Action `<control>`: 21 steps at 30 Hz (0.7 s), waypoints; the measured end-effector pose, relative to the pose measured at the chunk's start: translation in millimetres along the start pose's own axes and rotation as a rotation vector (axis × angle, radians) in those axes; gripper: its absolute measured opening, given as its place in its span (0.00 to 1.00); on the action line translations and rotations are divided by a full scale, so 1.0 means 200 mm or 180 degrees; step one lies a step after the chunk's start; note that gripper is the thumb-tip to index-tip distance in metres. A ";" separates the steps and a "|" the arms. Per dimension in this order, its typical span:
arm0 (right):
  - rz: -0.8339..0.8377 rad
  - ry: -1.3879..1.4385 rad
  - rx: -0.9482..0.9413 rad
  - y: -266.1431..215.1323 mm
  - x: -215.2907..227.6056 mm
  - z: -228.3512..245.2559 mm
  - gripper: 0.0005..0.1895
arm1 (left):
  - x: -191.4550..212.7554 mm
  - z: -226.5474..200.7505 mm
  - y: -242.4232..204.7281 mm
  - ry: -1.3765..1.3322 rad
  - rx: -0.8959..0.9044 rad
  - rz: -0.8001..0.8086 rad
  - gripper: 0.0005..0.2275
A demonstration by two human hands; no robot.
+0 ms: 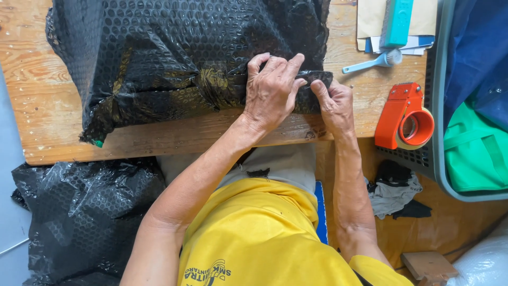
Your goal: The person opens a large black bubble-wrapped package on a wooden workbench using their hands and a small handheld tape dispenser.
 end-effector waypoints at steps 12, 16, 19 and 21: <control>-0.1100 -0.0455 0.0390 -0.09 0.03 0.12 0.30 | 0.07 -0.14 0.01 0.0259 -0.0575 -0.0400 0.07; -0.1226 -0.0361 0.0248 -0.10 0.01 0.08 0.26 | 0.01 -0.10 -0.03 0.0521 -0.0728 -0.0251 0.05; -0.1390 -0.0175 0.0102 -0.12 0.01 -0.05 0.20 | -0.02 -0.08 -0.08 0.0573 -0.0900 -0.0229 0.05; -0.1360 0.0030 -0.0136 -0.13 0.02 -0.20 0.18 | -0.08 -0.04 -0.13 0.0221 -0.0995 -0.0345 0.05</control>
Point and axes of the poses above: each hand's wrist, its own y-axis towards the middle knuckle, its own x-axis out of the back of the hand, z = x × y, the point moved 10 cm from there along y, towards the middle knuckle, and after that the axes turned 4 degrees about -y, right-handed, at the moved point
